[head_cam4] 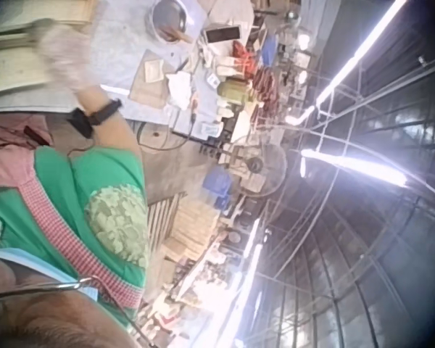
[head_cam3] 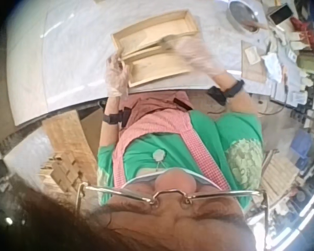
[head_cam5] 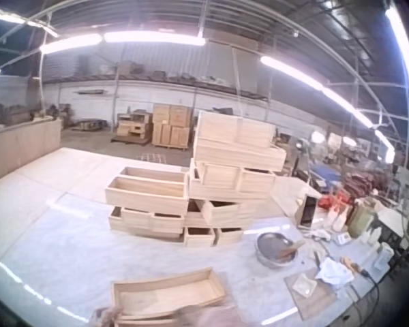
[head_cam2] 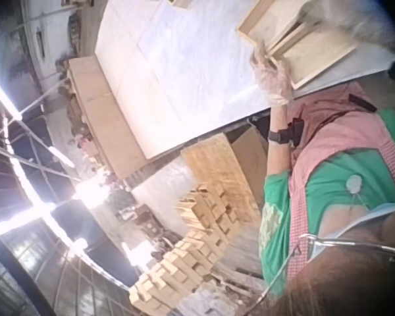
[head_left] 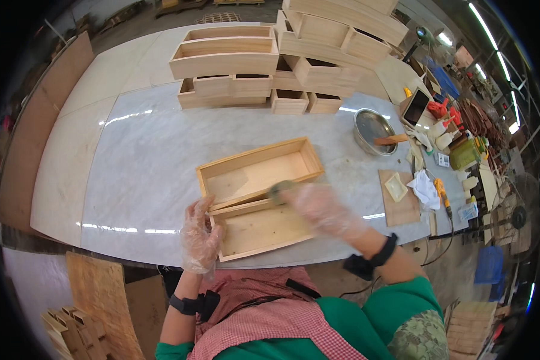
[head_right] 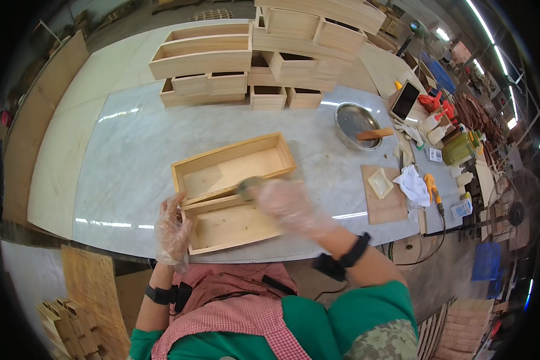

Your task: Sanding or cleaning the surfaces of wooden drawer boxes using a sponge-like tool.

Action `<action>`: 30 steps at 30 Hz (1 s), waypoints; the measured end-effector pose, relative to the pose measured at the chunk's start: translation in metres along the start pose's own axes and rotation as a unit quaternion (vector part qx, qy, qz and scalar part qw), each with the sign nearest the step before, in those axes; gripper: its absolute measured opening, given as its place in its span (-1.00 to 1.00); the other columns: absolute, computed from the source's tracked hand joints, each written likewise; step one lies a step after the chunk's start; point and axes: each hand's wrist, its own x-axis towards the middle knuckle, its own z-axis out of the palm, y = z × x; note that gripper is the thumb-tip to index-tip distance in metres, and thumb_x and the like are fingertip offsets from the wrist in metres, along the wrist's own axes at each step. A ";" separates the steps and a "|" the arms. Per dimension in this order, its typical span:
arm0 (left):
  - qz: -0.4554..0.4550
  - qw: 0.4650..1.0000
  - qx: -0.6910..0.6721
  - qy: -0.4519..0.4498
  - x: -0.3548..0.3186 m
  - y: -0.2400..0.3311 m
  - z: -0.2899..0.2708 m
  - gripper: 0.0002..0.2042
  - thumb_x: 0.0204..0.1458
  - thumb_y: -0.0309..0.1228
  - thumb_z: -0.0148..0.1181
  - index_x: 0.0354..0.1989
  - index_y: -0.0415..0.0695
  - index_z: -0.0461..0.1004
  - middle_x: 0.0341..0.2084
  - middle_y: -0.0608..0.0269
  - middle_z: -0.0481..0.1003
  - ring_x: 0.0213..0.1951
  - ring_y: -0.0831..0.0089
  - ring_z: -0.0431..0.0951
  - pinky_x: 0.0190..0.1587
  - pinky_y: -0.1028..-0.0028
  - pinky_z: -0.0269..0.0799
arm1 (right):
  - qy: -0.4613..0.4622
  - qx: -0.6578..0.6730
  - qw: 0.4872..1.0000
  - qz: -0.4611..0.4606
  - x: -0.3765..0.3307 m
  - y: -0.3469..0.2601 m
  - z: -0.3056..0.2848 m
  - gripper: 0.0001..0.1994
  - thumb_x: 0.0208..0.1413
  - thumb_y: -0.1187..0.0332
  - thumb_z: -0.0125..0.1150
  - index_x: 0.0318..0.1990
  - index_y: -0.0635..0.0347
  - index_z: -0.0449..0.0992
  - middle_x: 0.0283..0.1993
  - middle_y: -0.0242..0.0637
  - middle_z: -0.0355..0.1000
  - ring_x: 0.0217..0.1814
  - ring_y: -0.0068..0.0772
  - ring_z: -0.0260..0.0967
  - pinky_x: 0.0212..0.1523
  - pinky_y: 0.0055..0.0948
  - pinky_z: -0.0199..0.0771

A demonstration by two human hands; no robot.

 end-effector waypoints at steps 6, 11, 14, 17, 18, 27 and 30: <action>0.015 0.999 0.034 0.006 0.003 -0.006 -0.001 -0.46 -0.04 -0.50 0.16 0.21 -0.07 0.31 0.02 0.17 0.33 -0.26 0.43 0.47 -0.21 0.40 0.47 | -0.052 -0.023 0.991 0.125 -0.082 0.082 0.003 -0.59 0.10 0.47 0.00 0.15 0.04 0.36 -0.47 -0.15 0.33 -0.44 -0.08 0.38 -0.48 -0.17 0.37; -0.043 0.990 -0.135 -0.022 -0.023 -0.007 -0.010 -0.25 -0.07 -0.28 0.36 0.29 -0.20 0.15 0.08 0.05 0.32 0.00 0.36 0.43 0.03 0.40 0.40 | 0.108 0.105 0.969 0.198 -0.073 0.062 -0.010 -0.47 0.02 0.49 0.01 0.22 -0.07 0.33 -0.28 -0.07 0.38 -0.36 -0.01 0.38 -0.36 -0.10 0.40; 0.014 0.978 -0.191 -0.080 -0.036 -0.023 -0.016 -0.04 -0.17 -0.11 0.47 0.34 -0.27 0.02 0.13 -0.04 0.29 0.16 0.24 0.34 0.20 0.33 0.28 | 0.087 0.128 0.979 0.134 -0.053 0.044 0.023 -0.41 -0.02 0.51 0.03 0.27 0.00 0.28 -0.19 -0.07 0.37 -0.40 -0.08 0.38 -0.41 -0.17 0.41; 0.060 0.984 -0.018 -0.166 -0.028 -0.019 -0.022 0.11 -0.31 -0.01 0.53 0.36 -0.23 -0.05 0.16 -0.08 0.27 0.22 0.05 0.28 0.27 0.20 0.21 | 0.138 0.285 0.947 0.046 -0.011 0.008 0.044 -0.52 -0.03 0.51 0.03 0.14 0.14 0.33 -0.16 -0.08 0.39 -0.44 -0.15 0.37 -0.46 -0.26 0.44; 0.051 0.985 0.059 -0.157 -0.027 -0.015 -0.019 0.11 -0.33 -0.01 0.53 0.36 -0.21 -0.03 0.16 -0.08 0.27 0.22 0.00 0.27 0.26 0.18 0.22 | 0.138 0.289 0.947 0.040 -0.001 -0.006 0.048 -0.52 -0.03 0.51 0.03 0.14 0.14 0.33 -0.16 -0.08 0.39 -0.44 -0.15 0.37 -0.46 -0.26 0.44; 0.158 0.970 0.150 -0.105 -0.030 -0.024 -0.014 -0.01 -0.35 -0.02 0.52 0.27 -0.17 0.12 0.09 -0.07 0.31 0.10 -0.04 0.30 0.18 0.16 0.27 | 0.047 0.331 0.940 -0.075 0.078 -0.113 -0.039 -0.82 0.10 0.41 0.06 -0.12 0.09 0.39 -0.30 -0.01 0.45 -0.35 -0.01 0.45 -0.43 -0.18 0.48; 0.077 0.973 0.180 -0.120 -0.030 -0.011 -0.013 -0.04 -0.34 -0.02 0.52 0.24 -0.20 0.15 0.08 -0.06 0.31 0.11 -0.02 0.30 0.16 0.18 0.27 | 0.047 0.356 0.933 -0.040 0.088 -0.106 -0.055 -0.82 0.03 0.42 0.11 -0.19 0.17 0.37 -0.36 -0.04 0.43 -0.31 -0.02 0.50 -0.38 -0.17 0.50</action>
